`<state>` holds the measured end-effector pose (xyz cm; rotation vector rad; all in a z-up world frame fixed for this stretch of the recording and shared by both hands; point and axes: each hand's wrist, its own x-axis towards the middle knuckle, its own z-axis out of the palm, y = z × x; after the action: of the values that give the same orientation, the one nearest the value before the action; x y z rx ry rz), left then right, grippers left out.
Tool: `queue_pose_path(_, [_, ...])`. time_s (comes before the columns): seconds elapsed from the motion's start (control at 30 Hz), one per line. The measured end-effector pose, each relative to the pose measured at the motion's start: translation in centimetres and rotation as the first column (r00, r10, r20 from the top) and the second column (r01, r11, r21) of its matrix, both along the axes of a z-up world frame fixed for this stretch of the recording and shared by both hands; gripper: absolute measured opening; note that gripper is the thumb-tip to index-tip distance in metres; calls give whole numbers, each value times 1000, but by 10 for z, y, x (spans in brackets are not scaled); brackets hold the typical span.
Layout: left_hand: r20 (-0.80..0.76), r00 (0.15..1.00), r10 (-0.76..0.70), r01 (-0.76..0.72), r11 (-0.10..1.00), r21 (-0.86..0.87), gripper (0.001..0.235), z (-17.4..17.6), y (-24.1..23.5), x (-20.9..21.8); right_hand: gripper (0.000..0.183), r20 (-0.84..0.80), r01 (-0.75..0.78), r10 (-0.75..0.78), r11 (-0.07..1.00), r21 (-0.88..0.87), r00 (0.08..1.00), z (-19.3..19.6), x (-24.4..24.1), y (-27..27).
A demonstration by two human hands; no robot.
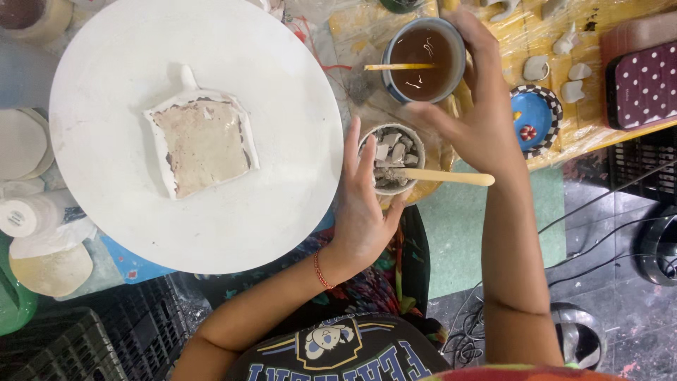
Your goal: The person mixes pieces of clay in a small container using a wooden stick.
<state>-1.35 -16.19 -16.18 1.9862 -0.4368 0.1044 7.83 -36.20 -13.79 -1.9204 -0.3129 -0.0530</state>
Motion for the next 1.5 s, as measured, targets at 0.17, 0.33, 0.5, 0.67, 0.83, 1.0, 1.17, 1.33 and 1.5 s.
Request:
queue_pose_path(0.17, [-42,999,-14,10,995,-103,95,-2,1,-2,51,-56,303,-317,817,490,947,-5,-48,-7])
queue_pose_path(0.33, [-12,1000,10,-11,996,-86,101,0,-2,-6,70,-184,314,-319,425,849,930,-19,-103,13])
queue_pose_path(0.5, [-51,999,-12,10,999,-38,105,3,0,-5,48,-370,470,-322,333,818,872,-6,-128,43])
queue_pose_path(0.67, [-10,997,-74,74,997,-9,109,1,4,1,52,-225,331,-264,483,811,938,11,-121,45])
queue_pose_path(0.83, [-100,990,-104,96,993,-75,114,-3,7,1,41,-107,306,-376,523,796,920,18,-129,35])
queue_pose_path(1.0, [-126,985,-115,106,991,-78,114,-5,8,0,47,37,316,-492,612,726,870,16,-135,17])
queue_pose_path(1.17, [-161,977,-137,118,985,-123,114,-5,9,1,46,65,285,-456,655,700,888,16,-123,38])
queue_pose_path(1.33, [-170,976,-134,123,990,-71,114,-6,10,0,50,-17,284,-398,623,728,917,21,-121,47])
queue_pose_path(1.5, [-223,966,-129,123,992,-40,114,-5,8,2,54,18,218,-332,656,722,943,10,-115,56])
